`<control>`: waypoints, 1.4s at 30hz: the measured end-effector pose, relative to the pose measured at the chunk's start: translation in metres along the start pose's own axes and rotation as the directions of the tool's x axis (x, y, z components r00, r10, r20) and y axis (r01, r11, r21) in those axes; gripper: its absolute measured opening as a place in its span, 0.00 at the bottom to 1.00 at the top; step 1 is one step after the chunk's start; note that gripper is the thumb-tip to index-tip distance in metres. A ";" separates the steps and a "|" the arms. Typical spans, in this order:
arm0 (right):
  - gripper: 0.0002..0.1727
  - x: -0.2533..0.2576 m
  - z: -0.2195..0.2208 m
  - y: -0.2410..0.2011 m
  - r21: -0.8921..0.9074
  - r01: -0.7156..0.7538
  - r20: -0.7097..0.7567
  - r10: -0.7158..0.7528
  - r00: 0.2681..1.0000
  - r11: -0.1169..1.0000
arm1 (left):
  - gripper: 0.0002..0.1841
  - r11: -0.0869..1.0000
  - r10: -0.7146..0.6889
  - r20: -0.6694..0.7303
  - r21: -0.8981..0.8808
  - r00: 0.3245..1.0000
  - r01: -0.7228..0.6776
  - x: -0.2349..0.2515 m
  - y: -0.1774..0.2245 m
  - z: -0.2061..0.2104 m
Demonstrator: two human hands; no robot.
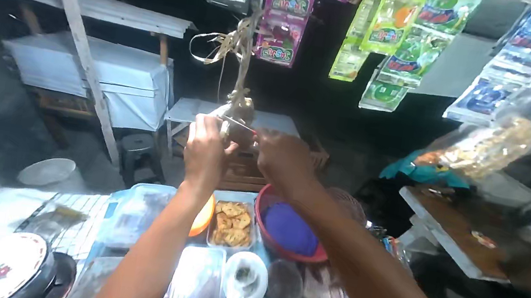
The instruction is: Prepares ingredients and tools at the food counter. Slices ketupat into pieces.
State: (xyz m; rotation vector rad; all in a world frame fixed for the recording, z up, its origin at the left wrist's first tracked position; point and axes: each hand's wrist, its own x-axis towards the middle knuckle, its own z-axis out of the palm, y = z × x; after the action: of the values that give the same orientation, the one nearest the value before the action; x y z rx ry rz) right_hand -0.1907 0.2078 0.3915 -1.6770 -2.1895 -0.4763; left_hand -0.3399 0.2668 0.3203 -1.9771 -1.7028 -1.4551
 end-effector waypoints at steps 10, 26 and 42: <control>0.15 -0.042 0.030 0.016 0.078 0.024 -0.252 -0.003 0.968 0.997 | 0.23 0.673 -0.254 0.213 -0.662 0.943 0.331 -0.034 -0.032 -0.012; 0.16 -0.322 0.144 -0.063 0.742 -0.514 0.326 0.439 0.838 0.430 | 0.21 -0.523 -0.394 0.903 -0.376 0.174 0.765 -0.279 -0.003 0.016; 0.15 -0.368 0.129 -0.059 0.298 -0.466 -0.203 0.532 0.822 0.833 | 0.36 -0.234 -0.048 0.862 -0.502 0.505 0.833 -0.304 0.052 0.038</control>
State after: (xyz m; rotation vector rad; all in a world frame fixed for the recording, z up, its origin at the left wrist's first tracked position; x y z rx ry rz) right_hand -0.1668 -0.0609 0.1040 -1.8319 -1.4547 -0.2686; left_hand -0.2408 0.0686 0.1027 -2.4546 -2.0543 -3.6841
